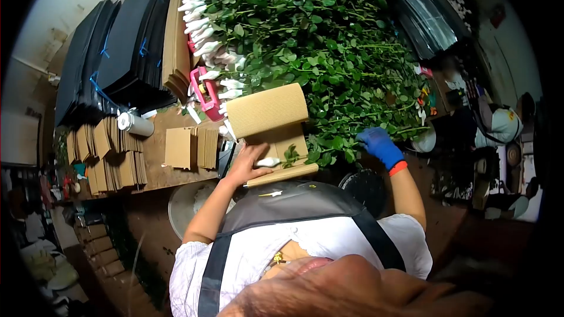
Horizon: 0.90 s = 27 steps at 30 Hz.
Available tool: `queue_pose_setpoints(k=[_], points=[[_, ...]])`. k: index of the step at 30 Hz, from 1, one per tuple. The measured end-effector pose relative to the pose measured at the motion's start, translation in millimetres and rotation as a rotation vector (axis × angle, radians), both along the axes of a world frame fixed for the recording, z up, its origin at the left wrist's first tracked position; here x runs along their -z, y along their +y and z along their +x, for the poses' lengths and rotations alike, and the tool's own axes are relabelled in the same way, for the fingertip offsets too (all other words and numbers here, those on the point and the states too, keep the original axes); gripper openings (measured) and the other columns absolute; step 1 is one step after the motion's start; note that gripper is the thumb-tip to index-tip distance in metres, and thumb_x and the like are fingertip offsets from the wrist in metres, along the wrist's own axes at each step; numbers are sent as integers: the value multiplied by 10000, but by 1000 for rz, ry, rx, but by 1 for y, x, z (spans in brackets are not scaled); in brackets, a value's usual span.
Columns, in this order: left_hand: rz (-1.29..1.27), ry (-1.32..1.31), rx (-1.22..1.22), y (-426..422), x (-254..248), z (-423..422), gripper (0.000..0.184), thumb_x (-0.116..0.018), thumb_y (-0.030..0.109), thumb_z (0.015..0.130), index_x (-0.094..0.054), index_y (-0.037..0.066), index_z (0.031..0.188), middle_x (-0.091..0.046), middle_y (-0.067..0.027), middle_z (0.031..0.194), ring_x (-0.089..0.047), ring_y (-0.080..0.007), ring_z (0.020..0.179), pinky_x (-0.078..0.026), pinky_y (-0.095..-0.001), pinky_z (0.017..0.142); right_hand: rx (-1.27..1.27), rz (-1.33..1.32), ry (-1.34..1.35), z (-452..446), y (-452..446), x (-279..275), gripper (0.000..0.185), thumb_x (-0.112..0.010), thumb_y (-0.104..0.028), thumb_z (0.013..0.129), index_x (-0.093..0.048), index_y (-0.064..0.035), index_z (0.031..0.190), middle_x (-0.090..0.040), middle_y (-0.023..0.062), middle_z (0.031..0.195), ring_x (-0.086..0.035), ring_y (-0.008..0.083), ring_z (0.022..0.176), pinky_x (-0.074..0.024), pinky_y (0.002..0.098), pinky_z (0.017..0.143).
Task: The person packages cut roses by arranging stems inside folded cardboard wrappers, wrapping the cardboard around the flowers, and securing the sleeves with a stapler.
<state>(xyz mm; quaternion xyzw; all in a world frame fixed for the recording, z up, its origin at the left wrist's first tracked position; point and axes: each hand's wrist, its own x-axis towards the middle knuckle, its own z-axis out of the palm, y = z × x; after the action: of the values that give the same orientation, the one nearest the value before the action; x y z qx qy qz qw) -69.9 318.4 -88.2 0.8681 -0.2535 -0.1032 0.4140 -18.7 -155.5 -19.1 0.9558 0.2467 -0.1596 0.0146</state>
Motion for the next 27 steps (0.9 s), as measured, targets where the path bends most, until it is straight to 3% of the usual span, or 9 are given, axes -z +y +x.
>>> queue_pose_setpoints(k=[1,4,10,12,15,18,21,25,27], points=[[70,-46,-19,0,8,-4,501,-798,361,787,-694,85,1192,-521,-246,1311,-451,-445,1248,-349,-482,1096,3,24,17,-3,0,8,175,-705,-178,785,-655,-152,950,-662,93,914,-641,322,885,-508,457,757],[62,-120,16,1,18,-4,376,-777,351,810,-743,124,1108,-526,-228,1294,-433,-434,1254,-356,-483,1080,32,-225,-68,15,25,-13,231,-713,-210,804,-647,-158,1020,-658,95,961,-637,328,885,-511,457,757],[156,-27,105,-8,-5,3,353,-706,290,836,-730,231,1183,-442,-271,1384,-417,-439,1274,-357,-473,1092,-50,606,-814,150,138,-10,383,-645,-205,867,-610,-159,1246,-698,96,1053,-652,334,946,-524,457,810],[189,44,109,-8,-7,4,362,-724,252,794,-743,216,1154,-427,-255,1426,-395,-426,1328,-339,-480,1120,-39,443,-847,181,150,33,370,-653,-211,861,-626,-153,1225,-685,75,1114,-637,311,1013,-509,426,883],[179,50,107,-5,-9,4,320,-730,266,791,-756,198,1103,-422,-260,1426,-384,-426,1344,-336,-476,1123,305,251,-153,193,167,-4,399,-664,-127,847,-642,-172,1243,-660,76,1215,-609,306,1107,-469,423,992],[204,44,71,-6,-10,0,347,-789,375,793,-758,191,1085,-445,-257,1410,-415,-428,1320,-358,-474,1098,-54,698,-726,148,139,-51,447,-683,-54,794,-662,-190,1220,-670,40,1190,-622,286,1079,-482,422,971],[162,-5,31,-4,1,-3,309,-767,390,824,-771,185,1056,-490,-267,1369,-463,-429,1252,-385,-463,1061,-89,509,-667,84,100,-87,478,-698,-19,756,-678,-202,1197,-685,26,1149,-635,272,1050,-495,421,948],[52,-49,-43,-4,7,-2,877,-841,428,730,-443,174,1469,-572,-230,1249,-546,-388,1148,-442,-470,989,-47,459,-307,32,29,-57,418,-684,-11,755,-711,-213,1120,-696,38,1099,-650,274,1020,-516,425,897],[81,104,-152,0,10,-5,972,-890,340,684,-393,162,1501,-603,-177,1258,-558,-376,1092,-453,-451,978,0,310,-112,16,0,-22,397,-681,-13,759,-716,-217,1097,-702,38,1047,-658,273,986,-529,422,859]])
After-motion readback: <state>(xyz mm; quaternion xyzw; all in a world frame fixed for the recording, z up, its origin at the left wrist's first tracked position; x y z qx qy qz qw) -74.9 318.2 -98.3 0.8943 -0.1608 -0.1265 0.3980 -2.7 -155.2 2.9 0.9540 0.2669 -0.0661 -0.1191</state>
